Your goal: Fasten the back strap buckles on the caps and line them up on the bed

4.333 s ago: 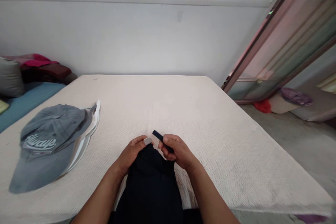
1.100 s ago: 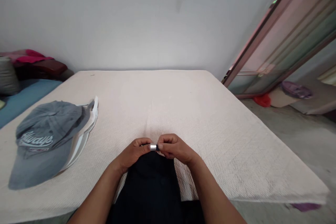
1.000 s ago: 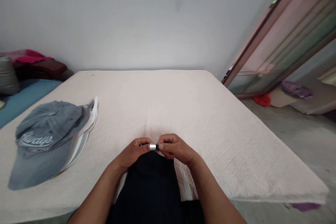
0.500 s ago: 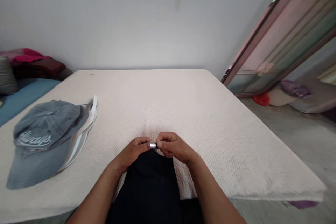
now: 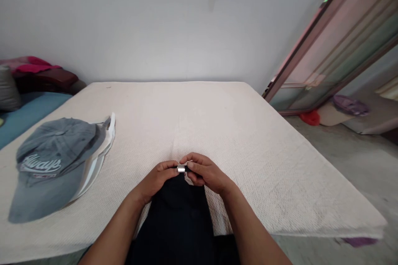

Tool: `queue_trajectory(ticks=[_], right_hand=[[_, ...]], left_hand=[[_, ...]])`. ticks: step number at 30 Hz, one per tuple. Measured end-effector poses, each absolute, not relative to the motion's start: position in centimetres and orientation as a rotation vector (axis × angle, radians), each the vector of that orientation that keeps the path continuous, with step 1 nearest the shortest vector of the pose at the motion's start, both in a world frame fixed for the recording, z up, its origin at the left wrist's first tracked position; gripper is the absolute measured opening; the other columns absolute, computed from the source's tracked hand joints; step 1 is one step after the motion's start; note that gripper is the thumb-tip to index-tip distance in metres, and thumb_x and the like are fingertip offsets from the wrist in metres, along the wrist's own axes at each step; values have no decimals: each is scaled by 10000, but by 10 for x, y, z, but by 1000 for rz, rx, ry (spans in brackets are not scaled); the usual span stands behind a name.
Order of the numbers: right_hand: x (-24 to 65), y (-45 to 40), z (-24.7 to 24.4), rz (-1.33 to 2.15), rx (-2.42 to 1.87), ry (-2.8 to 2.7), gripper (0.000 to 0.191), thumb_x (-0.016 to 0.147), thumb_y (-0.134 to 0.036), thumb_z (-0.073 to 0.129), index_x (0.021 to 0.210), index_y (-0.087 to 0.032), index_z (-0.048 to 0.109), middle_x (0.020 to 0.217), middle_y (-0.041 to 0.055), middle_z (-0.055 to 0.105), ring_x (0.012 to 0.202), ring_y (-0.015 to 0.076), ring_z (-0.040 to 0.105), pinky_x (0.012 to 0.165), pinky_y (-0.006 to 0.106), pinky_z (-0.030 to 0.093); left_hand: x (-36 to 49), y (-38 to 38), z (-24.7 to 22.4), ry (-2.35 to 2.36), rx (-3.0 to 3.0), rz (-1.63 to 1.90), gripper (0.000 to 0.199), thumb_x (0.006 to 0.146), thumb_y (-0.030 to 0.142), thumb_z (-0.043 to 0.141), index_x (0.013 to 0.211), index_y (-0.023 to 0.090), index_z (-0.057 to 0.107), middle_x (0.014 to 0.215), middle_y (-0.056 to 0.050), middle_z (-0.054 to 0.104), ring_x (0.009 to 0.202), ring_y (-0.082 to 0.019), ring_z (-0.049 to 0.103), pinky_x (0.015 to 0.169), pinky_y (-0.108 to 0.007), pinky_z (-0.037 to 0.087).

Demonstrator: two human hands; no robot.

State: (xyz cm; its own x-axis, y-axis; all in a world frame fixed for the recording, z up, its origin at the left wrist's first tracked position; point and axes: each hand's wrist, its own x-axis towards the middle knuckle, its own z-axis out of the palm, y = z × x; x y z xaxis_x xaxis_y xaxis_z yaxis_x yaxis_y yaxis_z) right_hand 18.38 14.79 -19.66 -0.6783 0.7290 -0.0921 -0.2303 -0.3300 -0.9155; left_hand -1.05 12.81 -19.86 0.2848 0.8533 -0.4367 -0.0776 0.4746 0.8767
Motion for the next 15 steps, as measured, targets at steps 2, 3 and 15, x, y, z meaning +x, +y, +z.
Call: queue_trajectory(ticks=[2,3,15], right_hand=[[183,148,-195,2038,-674,-1311,218,885,-314,509,1044,-172,549,521,-81,398,449,61,296,448,210,212],[183,147,-194,2032,-673,-1328,225,883,-305,510,1059,-171,549,526,-78,409,451,61,303,448,209,216],[183,150,-196,1967,-831,-1409,280,888,-365,509,1095,-187,572,562,-48,486,486,76,410,468,203,288]], left_hand=[[-9,128,-196,1049,899,748,195,723,275,667,884,172,708,725,-15,687,625,-132,566,605,-234,393],[-8,128,-195,1021,908,749,190,741,275,647,885,168,708,731,-21,689,638,-139,571,615,-239,397],[2,125,-194,1069,1006,985,178,740,304,678,786,200,542,713,31,596,643,-124,548,625,-239,406]])
